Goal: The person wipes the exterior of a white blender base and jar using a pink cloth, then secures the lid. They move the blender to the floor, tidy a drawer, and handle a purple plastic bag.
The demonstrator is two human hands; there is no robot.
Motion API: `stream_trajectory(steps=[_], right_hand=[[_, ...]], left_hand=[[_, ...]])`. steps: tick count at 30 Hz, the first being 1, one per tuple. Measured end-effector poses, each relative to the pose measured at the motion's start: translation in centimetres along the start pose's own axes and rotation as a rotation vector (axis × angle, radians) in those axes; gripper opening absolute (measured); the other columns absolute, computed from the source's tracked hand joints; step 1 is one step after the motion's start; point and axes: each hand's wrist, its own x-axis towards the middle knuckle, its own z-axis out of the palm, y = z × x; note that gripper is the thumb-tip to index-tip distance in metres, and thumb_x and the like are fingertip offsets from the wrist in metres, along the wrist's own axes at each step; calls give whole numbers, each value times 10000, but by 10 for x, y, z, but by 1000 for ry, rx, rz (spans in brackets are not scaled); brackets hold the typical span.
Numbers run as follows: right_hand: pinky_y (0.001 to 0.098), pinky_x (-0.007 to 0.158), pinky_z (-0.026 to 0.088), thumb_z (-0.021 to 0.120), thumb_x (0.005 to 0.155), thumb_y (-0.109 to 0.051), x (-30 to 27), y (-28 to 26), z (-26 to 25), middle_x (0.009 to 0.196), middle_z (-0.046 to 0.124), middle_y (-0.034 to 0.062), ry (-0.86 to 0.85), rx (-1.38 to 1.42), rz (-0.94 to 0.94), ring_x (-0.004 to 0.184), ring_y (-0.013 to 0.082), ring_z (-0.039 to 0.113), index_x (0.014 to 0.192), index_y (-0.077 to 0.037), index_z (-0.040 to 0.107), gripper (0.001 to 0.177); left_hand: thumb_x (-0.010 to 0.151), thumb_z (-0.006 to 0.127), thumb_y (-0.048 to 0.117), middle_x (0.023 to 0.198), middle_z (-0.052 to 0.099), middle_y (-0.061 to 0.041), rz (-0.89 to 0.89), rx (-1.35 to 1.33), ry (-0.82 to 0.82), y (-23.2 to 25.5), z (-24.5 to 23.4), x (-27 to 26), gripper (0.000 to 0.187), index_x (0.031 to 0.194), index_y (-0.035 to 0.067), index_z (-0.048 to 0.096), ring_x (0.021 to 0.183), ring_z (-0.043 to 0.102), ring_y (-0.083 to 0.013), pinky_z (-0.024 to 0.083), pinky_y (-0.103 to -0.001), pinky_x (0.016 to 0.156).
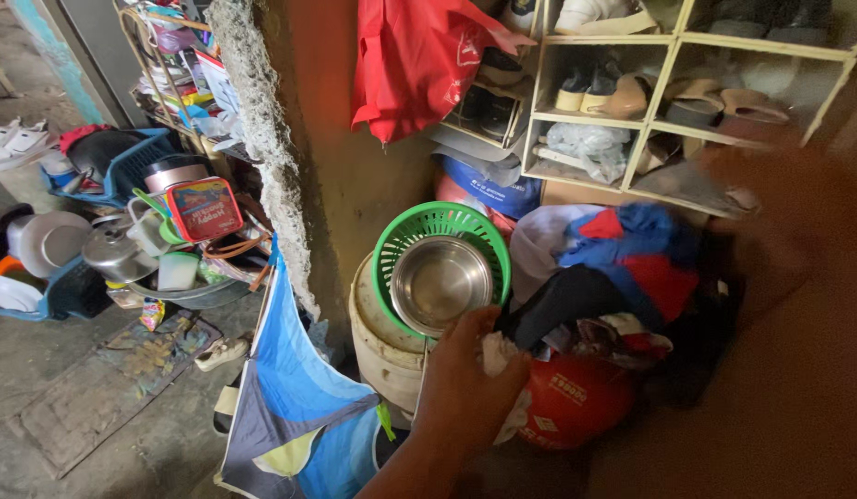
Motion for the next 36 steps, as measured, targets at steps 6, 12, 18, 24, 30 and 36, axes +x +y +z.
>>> stream_trajectory(steps=[6, 12, 18, 24, 30, 36], right_hand=[[386, 831, 572, 784, 795, -262, -60, -83, 45, 1130, 785, 88, -455, 343, 323, 949, 219, 721, 1274, -119, 712, 506], [290, 897, 580, 856, 738, -228, -99, -118, 73, 1164, 763, 19, -737, 419, -16, 1054, 118, 703, 1347, -152, 678, 640], [302, 915, 558, 885, 718, -229, -113, -111, 104, 1104, 751, 29, -827, 340, -74, 1053, 135, 714, 1244, -122, 673, 576], [339, 884, 596, 860, 707, -231, -69, -28, 135, 1109, 765, 61, -918, 285, -147, 1025, 172, 740, 1248, -127, 676, 581], [427, 793, 610, 803, 877, -264, 64, 80, 47, 1035, 697, 193, -461, 161, -206, 890, 277, 696, 1239, -12, 658, 464], [424, 880, 549, 790, 980, -287, 89, 59, 49, 1133, 681, 244, 235, -78, -395, 994, 286, 680, 1312, 33, 593, 502]], left_hand=[[851, 691, 398, 1056, 721, -129, -493, -428, 30, -4, 17, 36, 534, 1252, 46, 663, 941, 694, -254, 557, -385, 832], [926, 558, 482, 931, 680, -151, -635, -731, 73, -23, 12, 37, 568, 1170, -18, 668, 761, 643, -228, 545, -362, 649], [979, 447, 573, 877, 587, -132, -988, -729, 75, -48, 5, 10, 564, 1149, 55, 592, 679, 601, -308, 494, -452, 584], [1024, 540, 529, 803, 658, -97, -647, -546, -63, -99, 9, -10, 633, 1011, -88, 682, 675, 588, -169, 457, -321, 574], [923, 628, 411, 746, 718, -144, -745, -541, 41, -115, -2, -1, 510, 1114, -61, 656, 618, 662, -240, 496, -362, 575], [898, 693, 417, 984, 735, -192, -720, -305, 188, -94, -7, 9, 569, 1257, -17, 609, 793, 706, -242, 554, -356, 697]])
